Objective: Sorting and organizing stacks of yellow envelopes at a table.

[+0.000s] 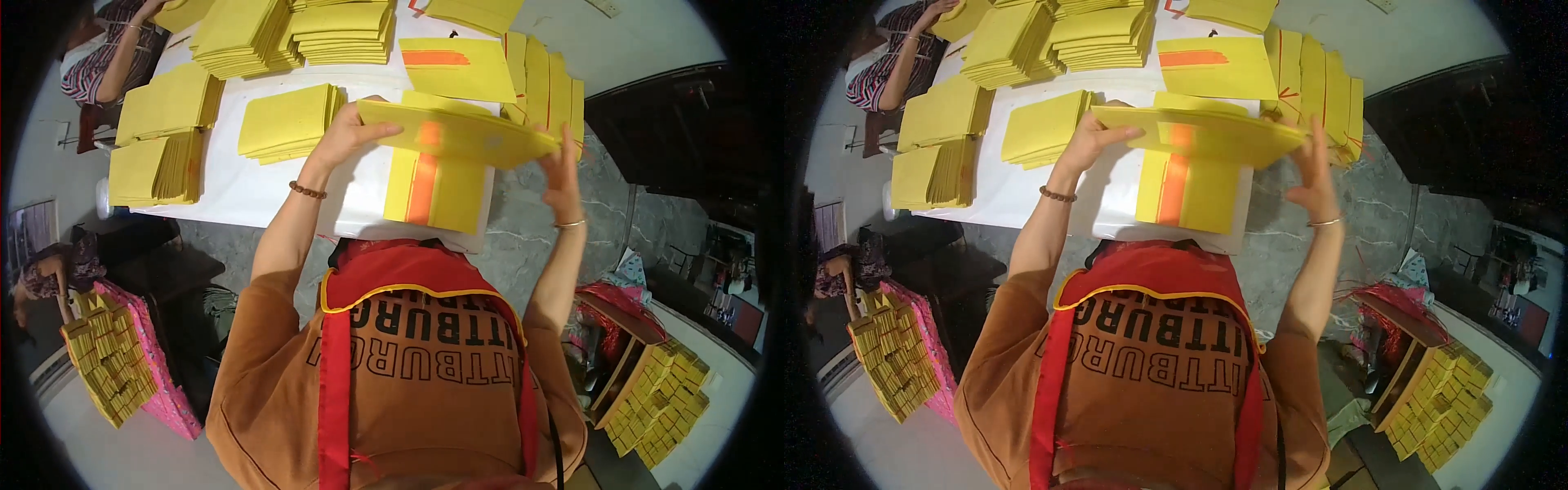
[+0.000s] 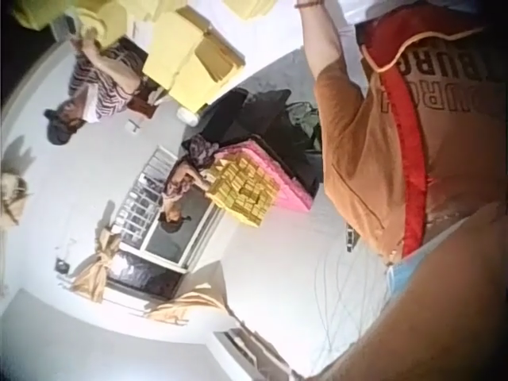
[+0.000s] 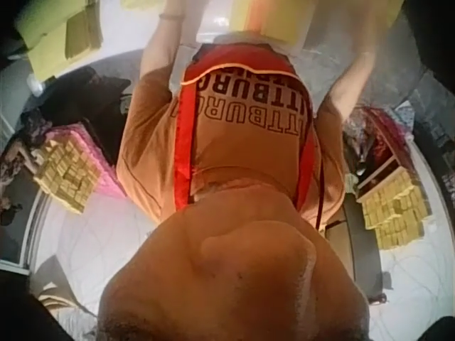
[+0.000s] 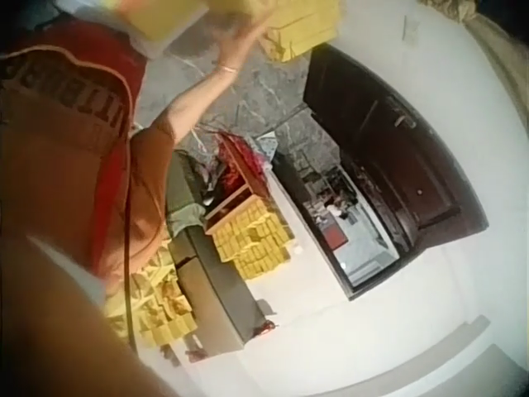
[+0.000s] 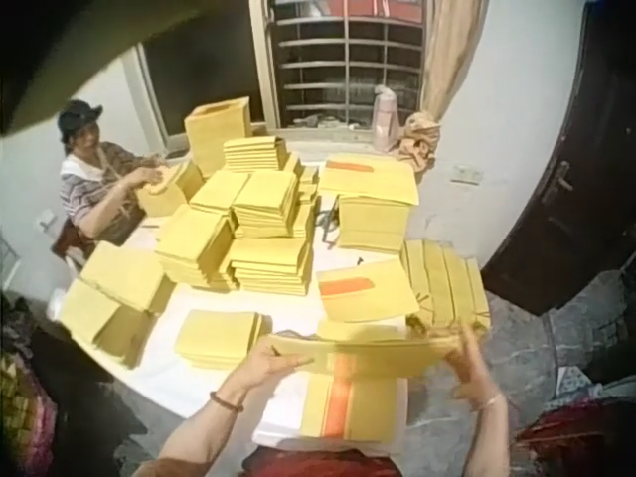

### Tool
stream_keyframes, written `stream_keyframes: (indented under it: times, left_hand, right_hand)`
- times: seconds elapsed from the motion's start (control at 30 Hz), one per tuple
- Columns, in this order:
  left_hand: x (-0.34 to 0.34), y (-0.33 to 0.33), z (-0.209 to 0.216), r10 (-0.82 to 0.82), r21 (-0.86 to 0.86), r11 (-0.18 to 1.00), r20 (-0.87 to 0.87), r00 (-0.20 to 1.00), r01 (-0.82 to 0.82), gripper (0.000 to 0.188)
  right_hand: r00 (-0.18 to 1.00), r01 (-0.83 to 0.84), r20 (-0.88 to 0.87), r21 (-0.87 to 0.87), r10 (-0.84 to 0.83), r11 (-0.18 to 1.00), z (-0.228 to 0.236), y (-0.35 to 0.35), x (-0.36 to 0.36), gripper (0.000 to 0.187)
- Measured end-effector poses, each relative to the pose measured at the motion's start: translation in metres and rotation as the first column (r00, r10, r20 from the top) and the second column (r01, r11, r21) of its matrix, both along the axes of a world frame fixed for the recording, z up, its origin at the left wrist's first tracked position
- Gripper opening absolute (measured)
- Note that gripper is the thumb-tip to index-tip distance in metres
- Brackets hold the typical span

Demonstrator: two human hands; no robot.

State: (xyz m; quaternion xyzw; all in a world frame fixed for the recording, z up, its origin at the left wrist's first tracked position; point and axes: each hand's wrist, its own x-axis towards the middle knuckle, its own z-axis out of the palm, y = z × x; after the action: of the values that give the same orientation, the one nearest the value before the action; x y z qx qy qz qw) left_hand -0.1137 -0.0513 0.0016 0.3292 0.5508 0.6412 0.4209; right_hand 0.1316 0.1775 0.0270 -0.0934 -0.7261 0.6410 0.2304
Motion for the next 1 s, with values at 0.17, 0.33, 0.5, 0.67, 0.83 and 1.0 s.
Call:
stream_keyframes:
  times: [0.17,0.33,0.5,0.67,0.83,1.0]
  left_hand:
    - [0.009,0.000,0.009,-0.006,-0.020,1.000,-0.056,0.998,0.005,0.034]
    - [0.008,0.000,0.004,-0.085,0.039,0.996,0.001,0.996,0.085,0.040]
    - [0.008,-0.002,0.005,-0.057,0.015,0.998,-0.012,0.998,0.057,0.045]
    - [0.008,-0.006,-0.003,-0.103,0.007,0.995,-0.074,0.992,0.103,0.054]
    - [0.018,-0.003,-0.003,-0.018,0.024,1.000,0.002,1.000,0.018,0.053]
    - [0.016,0.000,-0.006,0.024,-0.053,0.998,-0.005,1.000,-0.024,0.046]
  right_hand:
    - [0.989,0.140,-0.034,-0.153,-0.146,0.978,-0.044,-0.021,-0.007,0.080]
    - [0.993,0.111,0.048,-0.175,-0.105,0.978,-0.051,-0.013,-0.007,0.076]
    - [0.995,-0.009,0.102,-0.101,0.020,0.995,-0.041,-0.020,-0.017,0.070]
    - [0.959,-0.158,0.253,0.119,0.124,0.980,-0.032,-0.022,-0.018,0.062]
    - [0.961,-0.045,0.254,-0.235,0.107,0.971,-0.025,-0.033,-0.019,0.047]
    - [0.952,0.079,0.305,-0.225,-0.007,0.971,-0.035,-0.025,-0.015,0.040]
